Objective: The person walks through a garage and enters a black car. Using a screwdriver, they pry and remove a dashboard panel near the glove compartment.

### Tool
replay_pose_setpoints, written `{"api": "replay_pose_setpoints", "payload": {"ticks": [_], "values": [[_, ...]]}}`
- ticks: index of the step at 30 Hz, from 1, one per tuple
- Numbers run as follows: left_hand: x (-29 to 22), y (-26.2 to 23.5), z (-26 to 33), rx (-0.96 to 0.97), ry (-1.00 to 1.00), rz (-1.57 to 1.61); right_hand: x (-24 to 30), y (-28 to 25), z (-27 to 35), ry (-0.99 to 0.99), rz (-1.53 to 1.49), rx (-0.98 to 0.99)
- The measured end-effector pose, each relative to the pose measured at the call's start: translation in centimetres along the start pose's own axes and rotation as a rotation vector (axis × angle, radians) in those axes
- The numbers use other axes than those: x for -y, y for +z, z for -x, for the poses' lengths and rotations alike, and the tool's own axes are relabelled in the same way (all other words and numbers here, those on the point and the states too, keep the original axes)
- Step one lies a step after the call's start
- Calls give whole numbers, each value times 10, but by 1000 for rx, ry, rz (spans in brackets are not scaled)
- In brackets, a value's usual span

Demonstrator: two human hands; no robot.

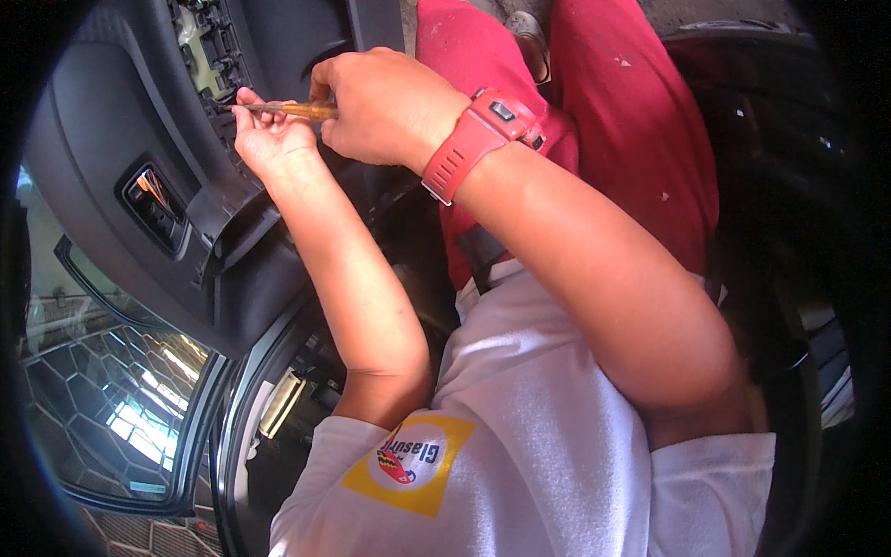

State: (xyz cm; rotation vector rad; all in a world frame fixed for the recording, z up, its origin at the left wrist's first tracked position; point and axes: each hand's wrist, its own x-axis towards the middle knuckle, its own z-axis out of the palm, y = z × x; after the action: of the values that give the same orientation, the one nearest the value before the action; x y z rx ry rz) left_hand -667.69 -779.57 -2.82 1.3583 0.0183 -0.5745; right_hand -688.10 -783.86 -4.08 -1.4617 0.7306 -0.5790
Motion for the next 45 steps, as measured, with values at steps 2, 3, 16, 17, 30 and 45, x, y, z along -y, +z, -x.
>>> {"api": "replay_pose_setpoints", "payload": {"ticks": [2, 3, 16, 17, 30, 45], "values": [[-1, 0, -2, -13, -5, -20, 4, -1, 0, 17, -5, 8], [-2, 0, -4, -22, -12, -15, 5, -1, 0, 24, -7, 12], [-2, 1, 2, -5, -38, -42, 14, 2, -4, 37, 27, 16], [-3, 0, 1, 10, -41, -38, 14, 2, -4, 36, 22, 14], [-2, 5, 1, -39, -97, 65, 21, -14, -23, 440, -604, 399], [6, 8, -4, -58, -23, 232, 25, 7, 12, -372, 441, -212]]}}
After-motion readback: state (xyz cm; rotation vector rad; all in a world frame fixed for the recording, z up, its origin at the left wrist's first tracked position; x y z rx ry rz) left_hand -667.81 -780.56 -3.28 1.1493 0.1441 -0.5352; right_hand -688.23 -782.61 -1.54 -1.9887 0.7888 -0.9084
